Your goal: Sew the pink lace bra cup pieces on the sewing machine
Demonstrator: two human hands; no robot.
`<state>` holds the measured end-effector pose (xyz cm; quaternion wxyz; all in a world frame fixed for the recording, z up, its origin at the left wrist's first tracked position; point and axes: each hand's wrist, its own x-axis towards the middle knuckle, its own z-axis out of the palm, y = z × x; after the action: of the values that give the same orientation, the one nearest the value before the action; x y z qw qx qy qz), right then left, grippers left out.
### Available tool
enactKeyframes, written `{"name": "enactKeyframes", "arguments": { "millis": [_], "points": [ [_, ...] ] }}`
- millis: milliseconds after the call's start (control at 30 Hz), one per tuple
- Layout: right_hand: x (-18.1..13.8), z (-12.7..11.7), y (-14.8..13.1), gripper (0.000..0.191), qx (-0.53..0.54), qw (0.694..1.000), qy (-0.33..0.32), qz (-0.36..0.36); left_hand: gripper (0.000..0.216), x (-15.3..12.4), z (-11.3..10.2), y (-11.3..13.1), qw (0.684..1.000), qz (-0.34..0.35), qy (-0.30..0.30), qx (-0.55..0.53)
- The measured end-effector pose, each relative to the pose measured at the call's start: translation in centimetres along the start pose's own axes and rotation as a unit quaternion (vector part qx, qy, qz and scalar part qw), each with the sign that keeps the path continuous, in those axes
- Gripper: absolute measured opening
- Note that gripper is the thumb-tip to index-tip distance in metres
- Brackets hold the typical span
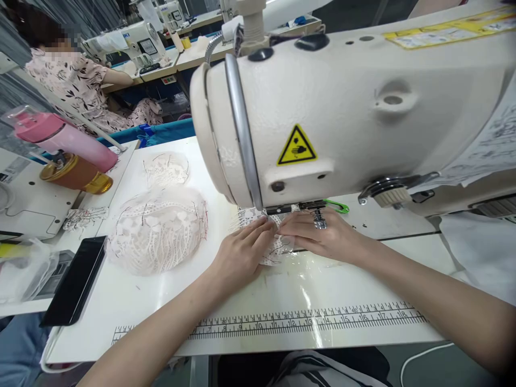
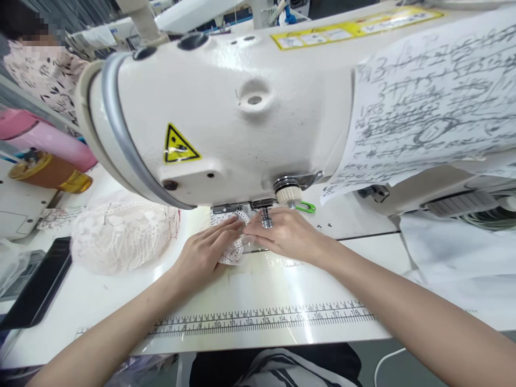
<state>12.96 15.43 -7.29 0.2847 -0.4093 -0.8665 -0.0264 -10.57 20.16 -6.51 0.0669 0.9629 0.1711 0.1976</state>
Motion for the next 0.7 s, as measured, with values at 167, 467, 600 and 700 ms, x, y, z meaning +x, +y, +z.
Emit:
{"name": "enactKeyframes", "arguments": {
  "millis": [167, 467, 600, 700],
  "points": [
    [0.3, -0.1, -0.1, 0.018, -0.034, 0.999, 0.035, -0.010, 0.050, 0.1, 0.0, 0.0, 1.000, 0.004, 0.029, 0.001],
    [0.9, 0.1, -1.7, 0.020, -0.043, 0.997, 0.018, -0.058, 0.027, -0.6, -0.4, 0.2, 0.999, 0.004, 0.038, 0.019],
    [1.1, 0.5, -2.1, 0.026, -0.037, 0.998, -0.035, -0.039, 0.029, -0.6, -0.4, 0.2, 0.998, -0.031, 0.048, 0.022],
    [1.4, 0.7, -2.2, 0.029, -0.023, 0.997, -0.062, -0.027, 0.033, -0.6, -0.4, -0.1, 0.998, -0.038, 0.050, 0.025]
  ]
}}
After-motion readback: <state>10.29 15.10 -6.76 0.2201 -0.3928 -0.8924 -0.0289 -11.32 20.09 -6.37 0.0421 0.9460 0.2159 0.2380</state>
